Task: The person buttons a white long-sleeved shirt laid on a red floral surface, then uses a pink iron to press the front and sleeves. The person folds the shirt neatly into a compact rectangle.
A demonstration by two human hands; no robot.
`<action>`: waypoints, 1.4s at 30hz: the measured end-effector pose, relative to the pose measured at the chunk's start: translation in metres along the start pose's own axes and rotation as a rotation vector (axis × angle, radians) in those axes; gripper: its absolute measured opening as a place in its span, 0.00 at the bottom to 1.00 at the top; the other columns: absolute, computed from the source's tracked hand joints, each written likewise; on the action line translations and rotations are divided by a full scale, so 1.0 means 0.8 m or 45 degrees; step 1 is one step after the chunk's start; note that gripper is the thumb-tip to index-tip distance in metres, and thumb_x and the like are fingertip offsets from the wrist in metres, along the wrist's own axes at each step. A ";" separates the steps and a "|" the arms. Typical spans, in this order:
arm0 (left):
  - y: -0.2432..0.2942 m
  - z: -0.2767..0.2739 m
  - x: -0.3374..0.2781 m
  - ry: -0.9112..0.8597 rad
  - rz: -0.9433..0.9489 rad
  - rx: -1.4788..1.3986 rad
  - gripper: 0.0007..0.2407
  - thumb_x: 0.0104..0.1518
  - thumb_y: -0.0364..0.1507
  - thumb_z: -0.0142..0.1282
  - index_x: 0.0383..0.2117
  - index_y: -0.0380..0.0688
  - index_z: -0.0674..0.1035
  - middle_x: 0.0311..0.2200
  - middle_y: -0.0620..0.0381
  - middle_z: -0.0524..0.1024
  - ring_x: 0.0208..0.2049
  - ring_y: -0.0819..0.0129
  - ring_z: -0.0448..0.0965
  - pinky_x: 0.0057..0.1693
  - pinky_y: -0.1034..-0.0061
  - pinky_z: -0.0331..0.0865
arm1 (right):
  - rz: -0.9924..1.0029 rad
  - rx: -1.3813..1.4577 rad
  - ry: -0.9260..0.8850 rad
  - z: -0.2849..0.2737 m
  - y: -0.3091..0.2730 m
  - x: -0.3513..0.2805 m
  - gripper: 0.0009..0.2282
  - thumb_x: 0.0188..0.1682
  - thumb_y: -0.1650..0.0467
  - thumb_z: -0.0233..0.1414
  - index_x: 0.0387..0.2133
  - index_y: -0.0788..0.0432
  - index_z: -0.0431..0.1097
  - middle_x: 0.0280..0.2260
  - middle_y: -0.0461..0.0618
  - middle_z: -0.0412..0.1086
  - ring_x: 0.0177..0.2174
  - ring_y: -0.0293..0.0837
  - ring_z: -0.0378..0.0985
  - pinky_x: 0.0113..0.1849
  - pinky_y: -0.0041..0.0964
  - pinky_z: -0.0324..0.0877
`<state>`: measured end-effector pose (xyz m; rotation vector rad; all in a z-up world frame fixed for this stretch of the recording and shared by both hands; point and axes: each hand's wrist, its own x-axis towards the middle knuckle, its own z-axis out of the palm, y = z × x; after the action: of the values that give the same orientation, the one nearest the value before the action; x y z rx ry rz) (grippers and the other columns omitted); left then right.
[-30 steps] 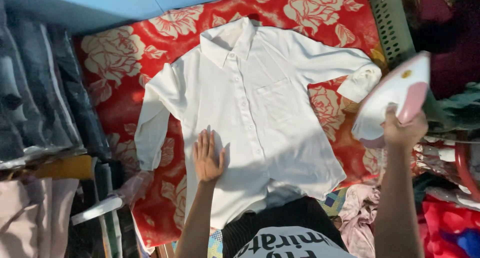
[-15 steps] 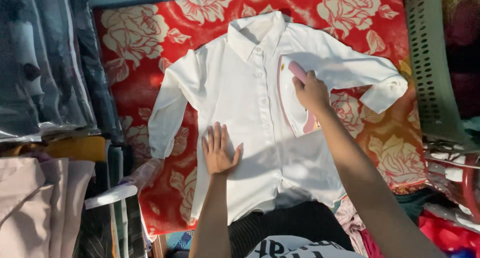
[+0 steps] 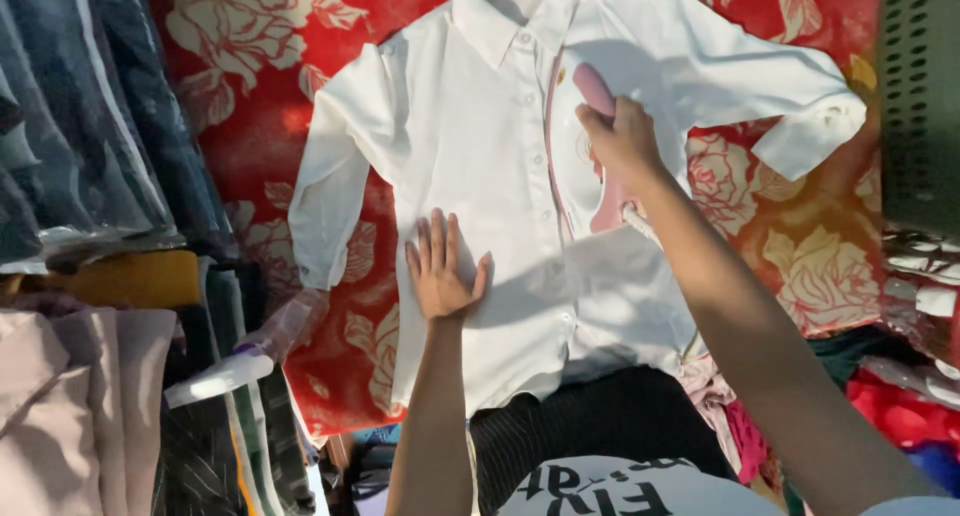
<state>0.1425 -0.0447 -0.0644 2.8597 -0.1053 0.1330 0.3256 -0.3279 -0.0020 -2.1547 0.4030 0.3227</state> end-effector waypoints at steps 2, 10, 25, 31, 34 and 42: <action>0.001 0.003 0.000 0.007 -0.010 -0.008 0.35 0.56 0.51 0.50 0.69 0.49 0.63 0.71 0.50 0.58 0.69 0.48 0.61 0.66 0.44 0.59 | 0.046 -0.070 -0.046 -0.004 -0.002 -0.057 0.17 0.53 0.59 0.54 0.26 0.63 0.65 0.10 0.55 0.66 0.11 0.52 0.74 0.15 0.45 0.68; 0.000 0.001 0.003 -0.033 -0.051 -0.007 0.35 0.55 0.51 0.50 0.70 0.50 0.62 0.71 0.51 0.57 0.69 0.49 0.59 0.67 0.44 0.57 | 0.171 -0.342 -0.014 -0.021 0.004 -0.083 0.20 0.51 0.58 0.55 0.35 0.68 0.71 0.29 0.72 0.74 0.36 0.72 0.79 0.34 0.65 0.74; 0.001 0.003 -0.001 0.006 -0.038 0.004 0.35 0.54 0.50 0.50 0.69 0.50 0.64 0.70 0.50 0.60 0.68 0.49 0.63 0.66 0.45 0.59 | -0.020 -0.357 -0.071 -0.004 -0.047 0.022 0.22 0.52 0.54 0.54 0.30 0.64 0.69 0.19 0.58 0.72 0.31 0.60 0.82 0.34 0.53 0.74; 0.002 0.004 0.002 0.005 -0.023 0.017 0.34 0.55 0.51 0.48 0.69 0.50 0.63 0.70 0.50 0.59 0.68 0.49 0.62 0.66 0.45 0.59 | 0.233 -0.363 -0.144 -0.032 -0.031 -0.050 0.20 0.50 0.54 0.53 0.30 0.61 0.69 0.14 0.52 0.70 0.17 0.52 0.79 0.27 0.45 0.75; 0.002 0.004 0.007 0.006 -0.030 0.025 0.34 0.55 0.51 0.48 0.69 0.51 0.64 0.70 0.50 0.60 0.68 0.49 0.62 0.65 0.45 0.59 | 0.230 -0.415 0.039 -0.038 0.003 -0.003 0.20 0.53 0.55 0.53 0.30 0.63 0.71 0.19 0.61 0.72 0.30 0.62 0.82 0.32 0.55 0.75; 0.005 0.001 0.002 -0.140 -0.089 -0.079 0.35 0.59 0.47 0.49 0.72 0.49 0.55 0.74 0.52 0.51 0.73 0.46 0.52 0.72 0.41 0.51 | 0.120 -0.044 -0.001 -0.051 -0.053 0.077 0.14 0.56 0.65 0.53 0.38 0.69 0.70 0.23 0.51 0.69 0.15 0.42 0.69 0.15 0.37 0.67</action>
<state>0.1438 -0.0488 -0.0638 2.8040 -0.0303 -0.0410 0.4025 -0.3487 0.0295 -2.1736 0.5027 0.3859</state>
